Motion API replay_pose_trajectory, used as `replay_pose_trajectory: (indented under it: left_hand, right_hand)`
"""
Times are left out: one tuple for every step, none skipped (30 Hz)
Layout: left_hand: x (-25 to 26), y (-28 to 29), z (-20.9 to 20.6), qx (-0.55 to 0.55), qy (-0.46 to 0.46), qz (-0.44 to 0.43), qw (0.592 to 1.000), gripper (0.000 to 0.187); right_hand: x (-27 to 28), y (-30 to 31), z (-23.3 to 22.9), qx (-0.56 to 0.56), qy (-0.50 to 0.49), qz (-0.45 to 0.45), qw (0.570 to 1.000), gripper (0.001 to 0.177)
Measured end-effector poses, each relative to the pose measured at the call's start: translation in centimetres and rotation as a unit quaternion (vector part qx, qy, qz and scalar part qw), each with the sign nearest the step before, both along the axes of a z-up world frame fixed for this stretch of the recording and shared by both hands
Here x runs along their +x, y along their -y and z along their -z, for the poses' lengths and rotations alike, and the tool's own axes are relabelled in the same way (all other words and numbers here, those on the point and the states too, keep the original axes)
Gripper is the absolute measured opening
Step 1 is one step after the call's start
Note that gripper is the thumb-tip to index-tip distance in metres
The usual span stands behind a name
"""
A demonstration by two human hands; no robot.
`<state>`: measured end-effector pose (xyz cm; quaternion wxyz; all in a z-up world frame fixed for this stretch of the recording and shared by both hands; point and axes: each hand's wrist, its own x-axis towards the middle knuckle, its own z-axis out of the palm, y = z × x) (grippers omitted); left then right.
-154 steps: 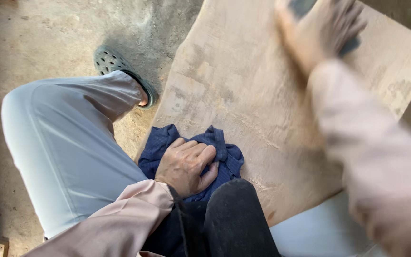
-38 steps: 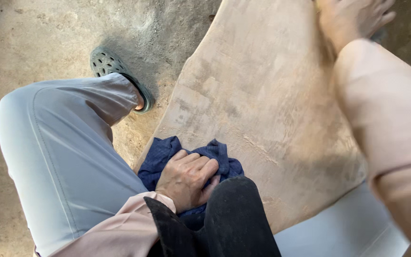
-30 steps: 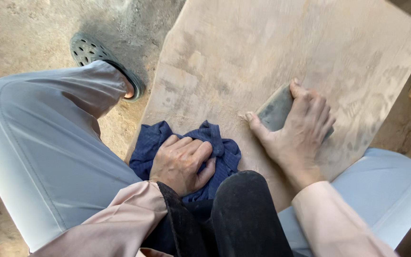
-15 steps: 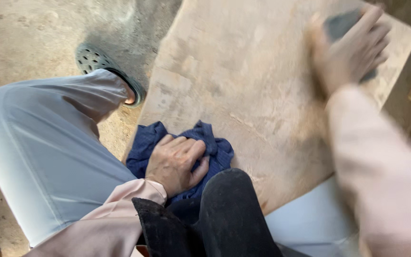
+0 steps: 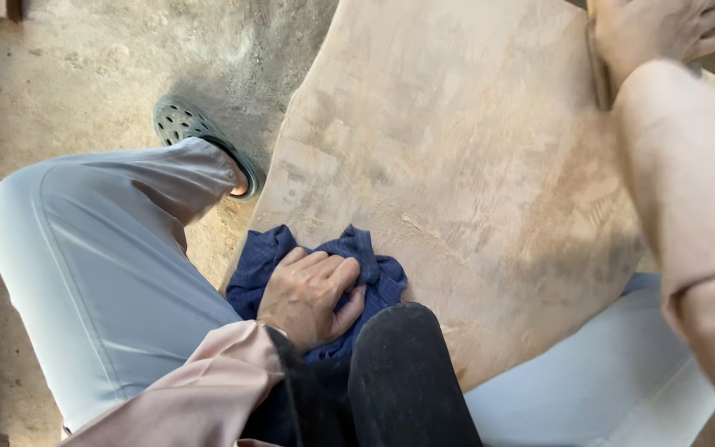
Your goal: The person sits cross-legged on the floor and sands a flat wooden board using a sanding block held in the right hand. The left hand stabilizes the board throughout the process.
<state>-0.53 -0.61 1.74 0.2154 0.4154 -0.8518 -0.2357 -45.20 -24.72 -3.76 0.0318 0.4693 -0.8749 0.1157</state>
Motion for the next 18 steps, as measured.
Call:
replay_pose_trajectory:
  left_hand:
    - [0.0,-0.1,0.1,-0.001,0.0,0.003,1.0,0.018]
    - [0.1,-0.4,0.2,0.001,-0.001,0.006,1.0,0.018]
    - [0.1,-0.5,0.4,0.003,-0.002,0.01,1.0,0.019]
    - [0.2,-0.4,0.6,0.005,0.003,0.009,1.0,0.019]
    - [0.2,-0.3,0.7,0.006,0.007,0.008,1.0,0.019]
    - [0.2,-0.4,0.8,0.008,0.012,0.004,1.0,0.02]
    - [0.1,-0.4,0.9,0.013,0.017,0.007,1.0,0.02]
    - [0.1,-0.4,1.0,0.015,0.023,0.005,1.0,0.02]
    - [0.1,-0.4,1.0,0.018,0.029,0.004,0.999,0.02]
    - [0.1,-0.4,1.0,0.021,0.027,0.007,0.999,0.02]
    - [0.1,-0.4,0.9,0.023,0.024,0.01,0.999,0.02]
    - [0.0,-0.3,0.8,0.02,0.021,0.008,1.0,0.019]
    - [-0.1,-0.3,0.6,0.021,0.02,0.01,1.0,0.019]
    - [-0.3,-0.2,0.4,0.016,0.021,0.009,1.0,0.019]
    - [-0.4,0.1,0.2,0.011,0.021,0.008,1.0,0.02]
    - [-0.4,0.3,0.0,0.009,0.021,0.004,1.0,0.019]
    - [-0.3,0.5,-0.1,0.007,0.021,0.0,1.0,0.019]
    - [-0.2,0.1,-0.2,0.015,0.018,0.002,1.0,0.019]
  right_hand:
    - [0.8,-2.1,-0.6,-0.008,0.011,0.0,1.0,0.107]
    - [2.4,-5.4,-1.4,-0.012,0.021,0.0,1.0,0.104]
    - [4.3,-8.7,-2.3,-0.017,0.031,0.001,0.999,0.101]
    - [6.0,-12.2,-3.1,0.012,0.043,0.011,0.999,0.102]
    - [7.6,-15.6,-3.9,0.04,0.055,0.021,0.997,0.103]
    - [8.6,-17.9,-4.1,0.062,0.02,-0.009,0.998,0.098]
    - [8.9,-19.1,-3.9,0.085,-0.013,-0.039,0.996,0.093]
    - [8.4,-19.3,-3.3,0.07,-0.012,-0.036,0.997,0.096]
    - [7.1,-19.0,-2.5,0.056,-0.011,-0.033,0.998,0.098]
    - [5.1,-17.4,-1.4,0.038,-0.01,-0.032,0.999,0.101]
    - [2.5,-15.0,-0.2,0.012,-0.032,-0.041,0.999,0.098]
    - [-0.4,-11.9,0.6,-0.02,-0.054,-0.054,0.997,0.094]
    - [-3.0,-8.2,1.3,-0.022,-0.099,-0.025,0.994,0.096]
    - [-5.1,-5.4,1.5,-0.021,-0.112,-0.012,0.993,0.099]
    - [-6.5,-2.2,1.4,-0.021,-0.123,0.003,0.992,0.103]
    - [-6.9,-0.4,0.8,-0.006,-0.105,0.009,0.994,0.107]
    - [-6.9,-0.2,0.7,-0.02,-0.098,0.003,0.995,0.107]
    - [-6.9,-1.6,0.6,-0.023,-0.094,0.001,0.995,0.107]
